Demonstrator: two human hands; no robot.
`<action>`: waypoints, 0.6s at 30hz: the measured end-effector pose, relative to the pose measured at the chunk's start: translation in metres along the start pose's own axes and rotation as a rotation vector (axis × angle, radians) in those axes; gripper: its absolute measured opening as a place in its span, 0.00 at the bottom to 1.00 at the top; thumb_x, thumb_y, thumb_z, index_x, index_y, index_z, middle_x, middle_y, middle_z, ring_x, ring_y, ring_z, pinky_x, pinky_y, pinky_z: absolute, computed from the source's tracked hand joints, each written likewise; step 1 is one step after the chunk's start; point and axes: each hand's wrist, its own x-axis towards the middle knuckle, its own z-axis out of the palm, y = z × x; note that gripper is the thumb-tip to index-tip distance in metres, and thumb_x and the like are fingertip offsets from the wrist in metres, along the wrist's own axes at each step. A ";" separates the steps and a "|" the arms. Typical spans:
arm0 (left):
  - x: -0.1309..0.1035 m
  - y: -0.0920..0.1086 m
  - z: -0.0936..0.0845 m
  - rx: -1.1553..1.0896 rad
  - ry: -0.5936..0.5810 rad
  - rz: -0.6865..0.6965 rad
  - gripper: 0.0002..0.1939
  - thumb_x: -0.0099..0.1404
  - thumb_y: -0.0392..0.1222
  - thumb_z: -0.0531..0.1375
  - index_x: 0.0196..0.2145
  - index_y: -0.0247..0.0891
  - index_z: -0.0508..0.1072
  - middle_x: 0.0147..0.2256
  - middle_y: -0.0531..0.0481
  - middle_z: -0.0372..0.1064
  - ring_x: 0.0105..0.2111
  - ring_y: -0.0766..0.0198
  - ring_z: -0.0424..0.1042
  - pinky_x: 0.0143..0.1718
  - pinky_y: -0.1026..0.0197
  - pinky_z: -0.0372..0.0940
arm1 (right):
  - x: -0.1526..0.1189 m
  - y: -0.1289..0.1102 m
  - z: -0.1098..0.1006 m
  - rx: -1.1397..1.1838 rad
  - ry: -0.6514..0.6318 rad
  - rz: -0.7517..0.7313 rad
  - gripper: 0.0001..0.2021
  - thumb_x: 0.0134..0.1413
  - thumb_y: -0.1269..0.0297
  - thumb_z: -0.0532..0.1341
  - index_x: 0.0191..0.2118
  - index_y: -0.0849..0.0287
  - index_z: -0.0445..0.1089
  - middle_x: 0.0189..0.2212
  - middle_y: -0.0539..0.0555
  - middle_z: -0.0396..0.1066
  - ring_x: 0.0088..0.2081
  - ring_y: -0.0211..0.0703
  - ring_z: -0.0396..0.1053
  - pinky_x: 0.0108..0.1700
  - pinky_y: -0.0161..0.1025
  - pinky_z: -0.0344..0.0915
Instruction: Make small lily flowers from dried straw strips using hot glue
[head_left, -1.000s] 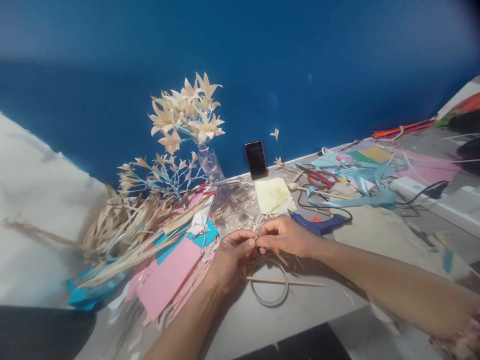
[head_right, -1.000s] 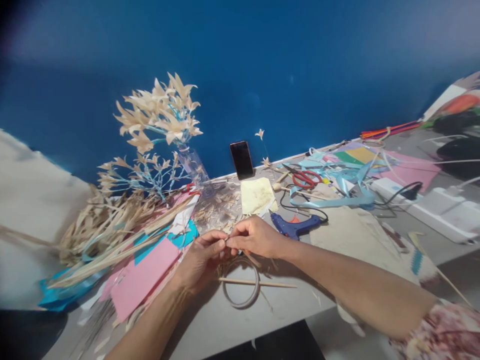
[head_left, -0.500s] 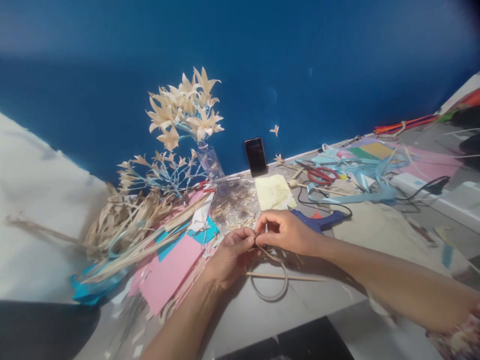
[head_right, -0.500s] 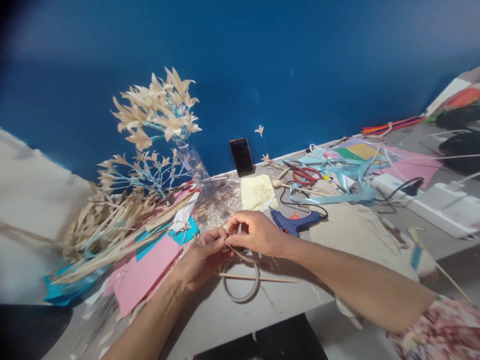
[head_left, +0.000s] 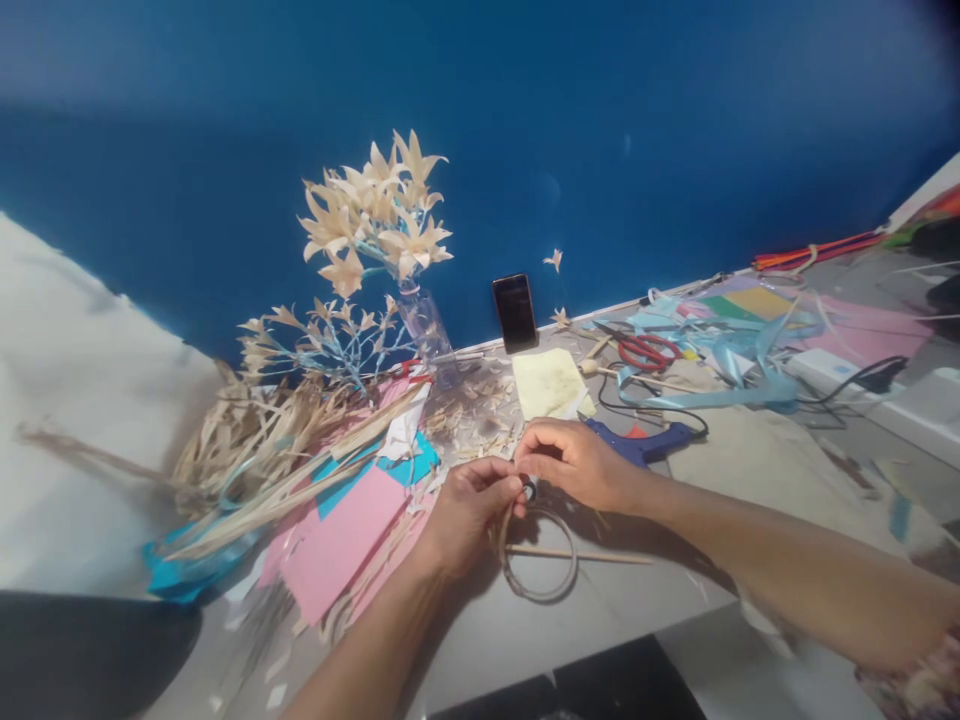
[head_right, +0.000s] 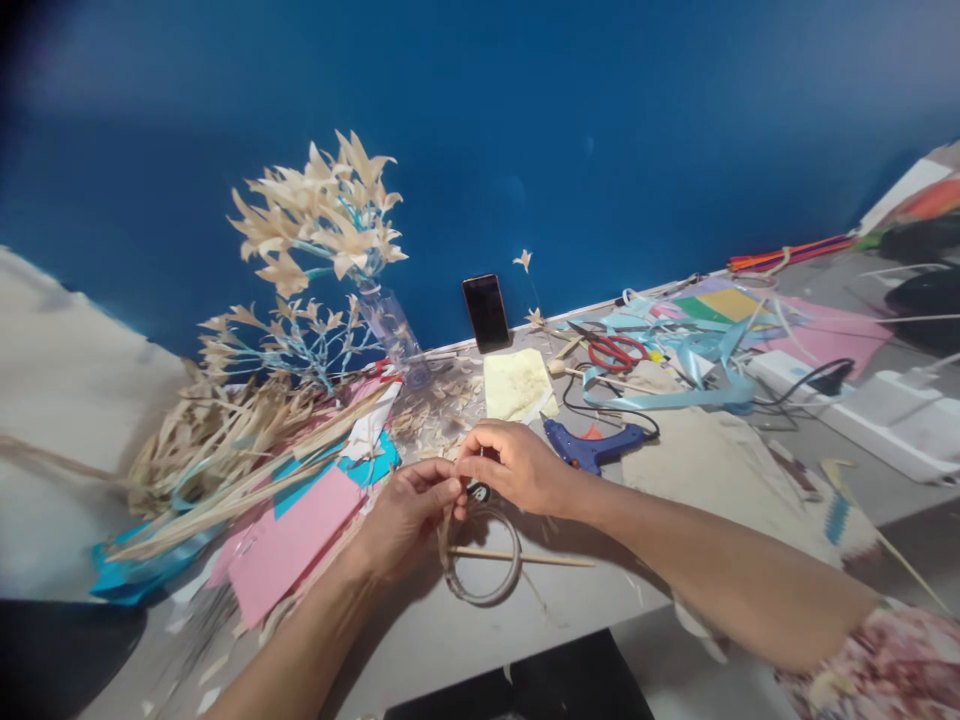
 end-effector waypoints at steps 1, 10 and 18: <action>0.000 0.001 0.001 0.019 0.017 0.018 0.11 0.52 0.42 0.71 0.28 0.32 0.76 0.21 0.50 0.71 0.21 0.69 0.67 0.25 0.67 0.60 | 0.000 0.001 0.000 0.019 0.000 0.026 0.08 0.59 0.64 0.61 0.30 0.60 0.72 0.28 0.50 0.71 0.31 0.38 0.67 0.34 0.34 0.60; -0.002 -0.001 0.008 0.182 0.214 0.177 0.04 0.53 0.36 0.68 0.24 0.34 0.77 0.19 0.52 0.69 0.20 0.68 0.65 0.24 0.65 0.58 | 0.001 0.003 0.001 0.090 -0.042 0.094 0.08 0.58 0.61 0.61 0.34 0.60 0.75 0.27 0.50 0.72 0.26 0.36 0.64 0.28 0.32 0.58; -0.004 0.002 0.006 0.357 0.243 0.317 0.04 0.56 0.33 0.66 0.24 0.37 0.79 0.24 0.50 0.72 0.25 0.63 0.67 0.29 0.64 0.58 | 0.002 0.003 0.003 -0.173 -0.048 0.062 0.06 0.54 0.69 0.61 0.28 0.59 0.75 0.22 0.49 0.71 0.24 0.36 0.64 0.28 0.33 0.55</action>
